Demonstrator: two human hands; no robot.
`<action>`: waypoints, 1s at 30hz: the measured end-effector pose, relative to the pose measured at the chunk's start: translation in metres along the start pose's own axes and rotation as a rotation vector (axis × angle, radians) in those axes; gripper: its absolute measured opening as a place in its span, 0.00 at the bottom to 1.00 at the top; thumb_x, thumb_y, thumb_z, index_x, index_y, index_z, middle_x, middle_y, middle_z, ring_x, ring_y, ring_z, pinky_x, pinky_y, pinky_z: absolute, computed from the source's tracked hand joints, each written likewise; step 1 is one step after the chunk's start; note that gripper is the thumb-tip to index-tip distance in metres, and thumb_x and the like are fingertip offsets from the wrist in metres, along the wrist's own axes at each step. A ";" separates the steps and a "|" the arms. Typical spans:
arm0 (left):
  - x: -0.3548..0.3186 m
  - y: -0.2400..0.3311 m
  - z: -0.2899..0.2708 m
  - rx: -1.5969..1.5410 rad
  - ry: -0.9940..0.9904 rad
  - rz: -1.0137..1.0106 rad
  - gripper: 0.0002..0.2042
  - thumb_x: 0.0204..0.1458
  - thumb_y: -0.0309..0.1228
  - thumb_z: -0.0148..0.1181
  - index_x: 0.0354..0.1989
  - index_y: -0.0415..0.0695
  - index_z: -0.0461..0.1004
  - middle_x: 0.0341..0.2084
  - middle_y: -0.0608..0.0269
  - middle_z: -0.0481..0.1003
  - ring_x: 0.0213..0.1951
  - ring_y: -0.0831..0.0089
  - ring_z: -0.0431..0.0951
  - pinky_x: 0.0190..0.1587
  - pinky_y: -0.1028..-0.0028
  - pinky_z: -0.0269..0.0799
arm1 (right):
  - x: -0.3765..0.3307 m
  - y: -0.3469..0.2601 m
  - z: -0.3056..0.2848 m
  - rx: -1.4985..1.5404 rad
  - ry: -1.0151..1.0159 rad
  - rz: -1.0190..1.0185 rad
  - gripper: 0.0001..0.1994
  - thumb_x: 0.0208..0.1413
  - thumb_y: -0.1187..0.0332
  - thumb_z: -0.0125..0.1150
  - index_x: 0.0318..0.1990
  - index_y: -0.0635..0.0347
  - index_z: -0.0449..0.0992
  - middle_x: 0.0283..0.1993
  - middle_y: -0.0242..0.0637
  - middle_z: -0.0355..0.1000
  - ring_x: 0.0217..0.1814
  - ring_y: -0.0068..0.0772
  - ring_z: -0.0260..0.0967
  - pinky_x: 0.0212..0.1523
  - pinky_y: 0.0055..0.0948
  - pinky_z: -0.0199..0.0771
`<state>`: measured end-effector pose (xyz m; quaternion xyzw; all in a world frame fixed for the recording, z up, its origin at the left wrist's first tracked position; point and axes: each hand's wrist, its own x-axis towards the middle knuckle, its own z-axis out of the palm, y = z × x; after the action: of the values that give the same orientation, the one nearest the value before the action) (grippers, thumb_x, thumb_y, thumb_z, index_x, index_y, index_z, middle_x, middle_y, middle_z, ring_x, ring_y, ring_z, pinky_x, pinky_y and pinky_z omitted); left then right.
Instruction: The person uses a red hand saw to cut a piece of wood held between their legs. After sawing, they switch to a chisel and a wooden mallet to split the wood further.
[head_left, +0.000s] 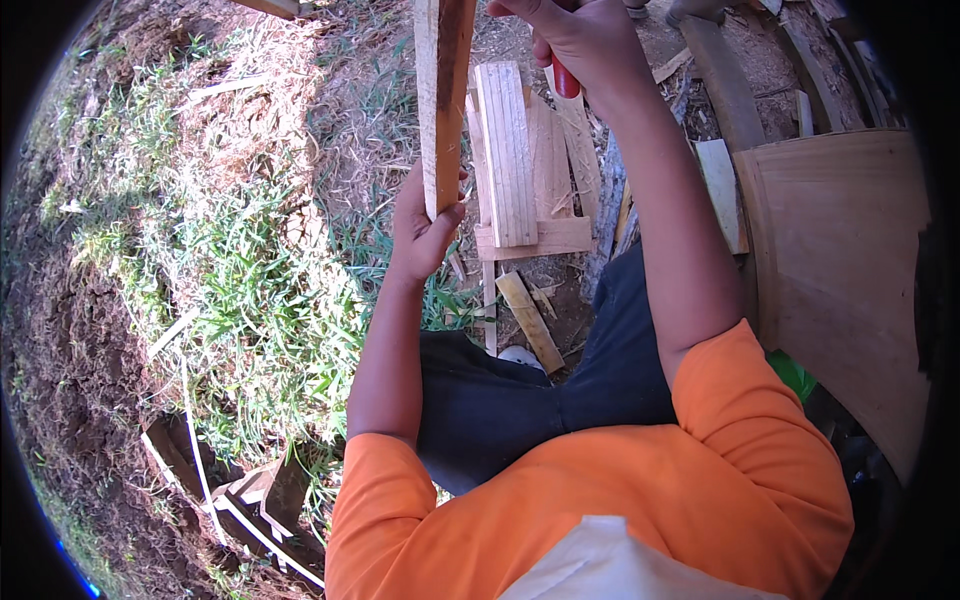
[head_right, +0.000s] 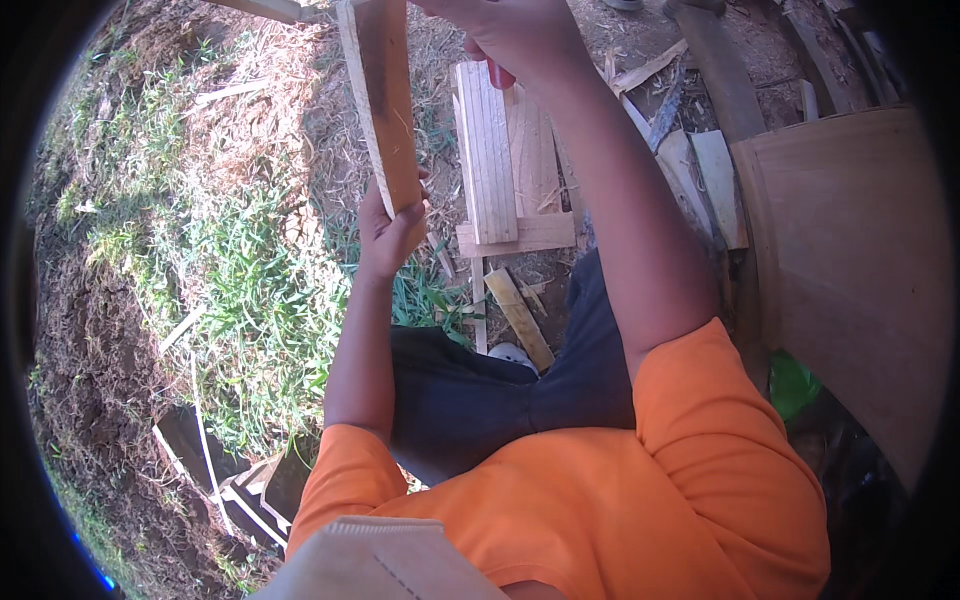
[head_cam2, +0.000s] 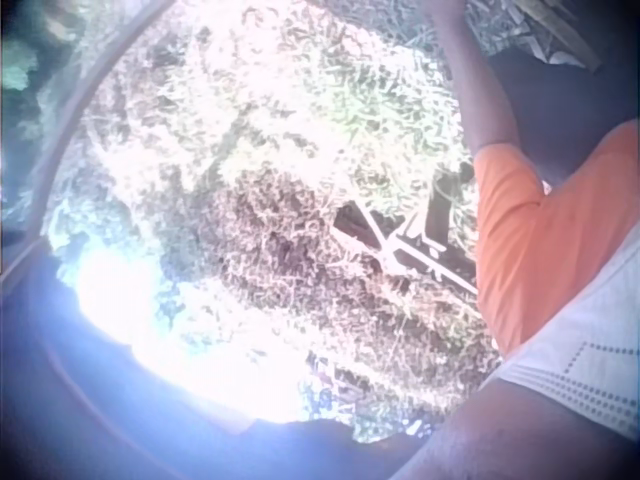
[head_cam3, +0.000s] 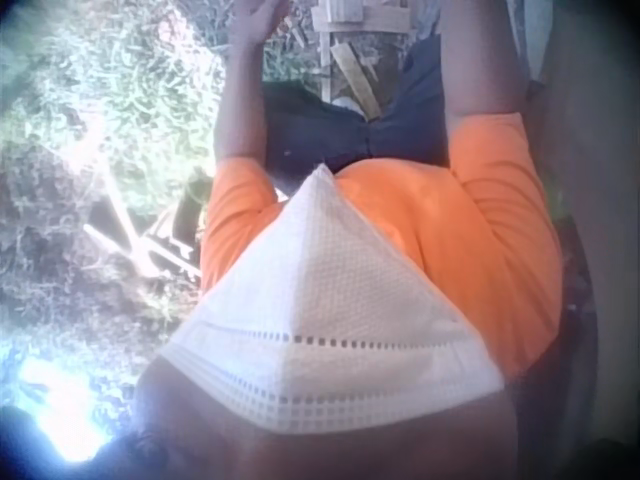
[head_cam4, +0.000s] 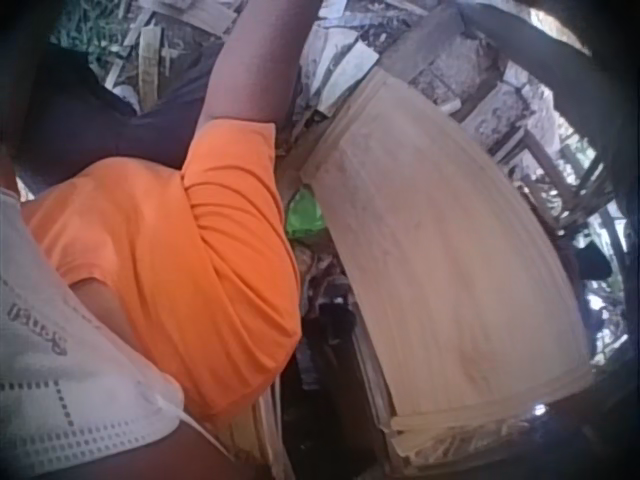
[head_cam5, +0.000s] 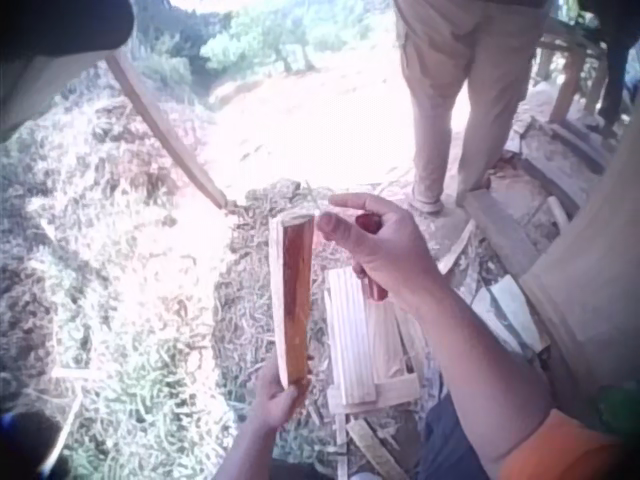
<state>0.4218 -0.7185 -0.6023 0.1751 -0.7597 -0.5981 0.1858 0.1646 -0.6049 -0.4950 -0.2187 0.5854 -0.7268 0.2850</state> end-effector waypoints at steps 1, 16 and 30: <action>0.000 -0.005 -0.001 0.085 0.005 0.087 0.18 0.46 0.27 0.60 0.47 0.36 0.76 0.42 0.53 0.75 0.42 0.60 0.76 0.47 0.63 0.71 | 0.000 -0.001 0.002 0.002 -0.058 0.036 0.36 0.52 0.49 0.78 0.61 0.67 0.75 0.24 0.24 0.68 0.15 0.11 0.62 0.09 0.17 0.57; 0.014 -0.028 -0.002 0.707 0.219 0.232 0.19 0.56 0.20 0.58 0.58 0.37 0.72 0.51 0.41 0.73 0.53 0.42 0.74 0.54 0.54 0.70 | -0.018 -0.006 0.031 0.134 -0.600 -0.211 0.27 0.47 0.66 0.83 0.55 0.64 0.79 0.46 0.34 0.80 0.52 0.24 0.77 0.55 0.28 0.79; 0.011 -0.041 -0.010 0.940 0.305 0.296 0.23 0.62 0.31 0.55 0.65 0.37 0.67 0.54 0.37 0.70 0.55 0.37 0.70 0.57 0.48 0.69 | -0.025 0.004 0.042 0.380 -0.822 -0.253 0.24 0.50 0.72 0.80 0.55 0.64 0.80 0.48 0.35 0.79 0.56 0.25 0.76 0.66 0.32 0.74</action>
<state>0.4185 -0.7413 -0.6394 0.2156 -0.9274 -0.1269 0.2782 0.2112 -0.6196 -0.4892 -0.5021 0.2493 -0.7033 0.4372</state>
